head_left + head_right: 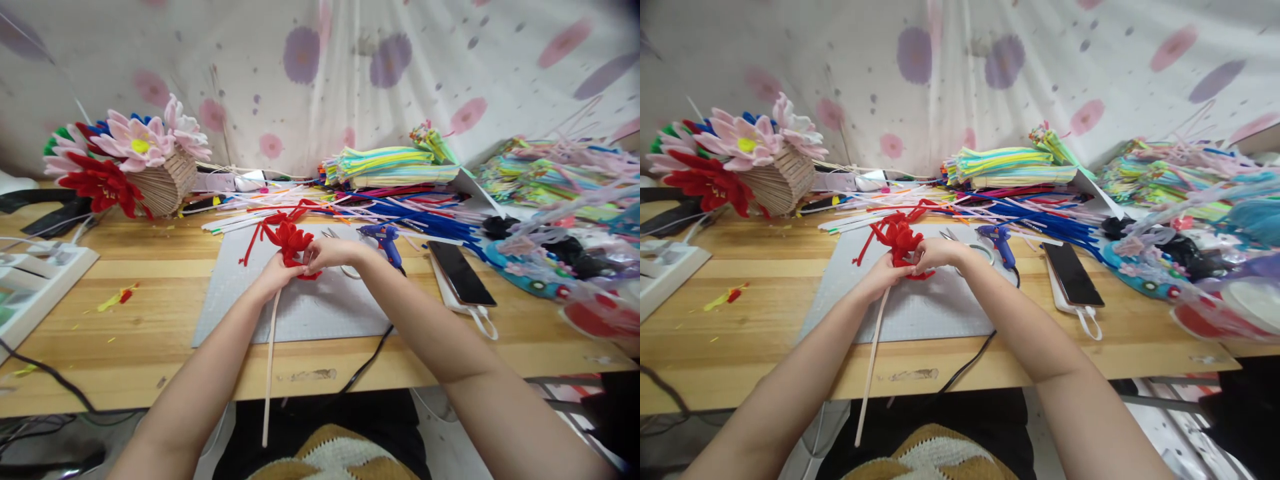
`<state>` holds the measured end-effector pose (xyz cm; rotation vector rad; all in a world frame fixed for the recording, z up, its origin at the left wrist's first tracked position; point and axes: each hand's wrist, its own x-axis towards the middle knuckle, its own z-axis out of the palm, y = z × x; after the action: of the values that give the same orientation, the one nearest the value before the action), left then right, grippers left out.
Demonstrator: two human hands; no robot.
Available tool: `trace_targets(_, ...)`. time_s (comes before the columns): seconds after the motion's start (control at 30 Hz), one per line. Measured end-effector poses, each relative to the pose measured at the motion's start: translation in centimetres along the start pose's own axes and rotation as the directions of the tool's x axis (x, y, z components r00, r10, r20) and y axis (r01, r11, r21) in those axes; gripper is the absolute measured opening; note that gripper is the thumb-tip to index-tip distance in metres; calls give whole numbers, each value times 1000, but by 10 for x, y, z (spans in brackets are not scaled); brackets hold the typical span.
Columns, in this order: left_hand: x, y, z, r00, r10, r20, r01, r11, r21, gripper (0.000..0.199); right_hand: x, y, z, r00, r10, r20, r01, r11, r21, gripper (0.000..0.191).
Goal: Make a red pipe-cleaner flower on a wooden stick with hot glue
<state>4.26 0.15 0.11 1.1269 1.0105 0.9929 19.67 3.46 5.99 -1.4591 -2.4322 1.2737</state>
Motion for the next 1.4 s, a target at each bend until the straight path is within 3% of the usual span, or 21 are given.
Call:
trace_targets(0.23,-3,4,1,999,-51,-16,50,996,-72,37,10,15,6,995,-12,-95,33,976,215,7)
trace_targets(0.4,1,10,-4,983,-140,-119,109,966,-234,38,-8,17,-4,971,28,-236,70,914,399,2)
trace_targets(0.53,3,17,-11,985,-157,-67,118,910,-397,46,-25,16,-10,928,61,-367,148,844,516,3)
trace_targets(0.63,2,19,-13,988,-134,-71,92,902,-422,49,-27,16,-7,908,154,-389,181,694,697,5)
trace_targets(0.8,4,16,-11,984,-102,-145,35,914,-403,45,-12,18,10,910,280,-306,214,314,925,10)
trace_targets(0.97,5,10,-5,946,-59,-319,-28,965,-262,39,2,12,31,916,306,-260,224,147,963,20)
trace_targets(1.1,4,8,0,920,-52,-389,-22,983,-184,38,4,5,41,909,258,-328,307,119,944,28)
trace_targets(1.4,5,4,1,931,-178,-319,84,954,-287,38,0,10,44,944,123,-305,291,118,949,27)
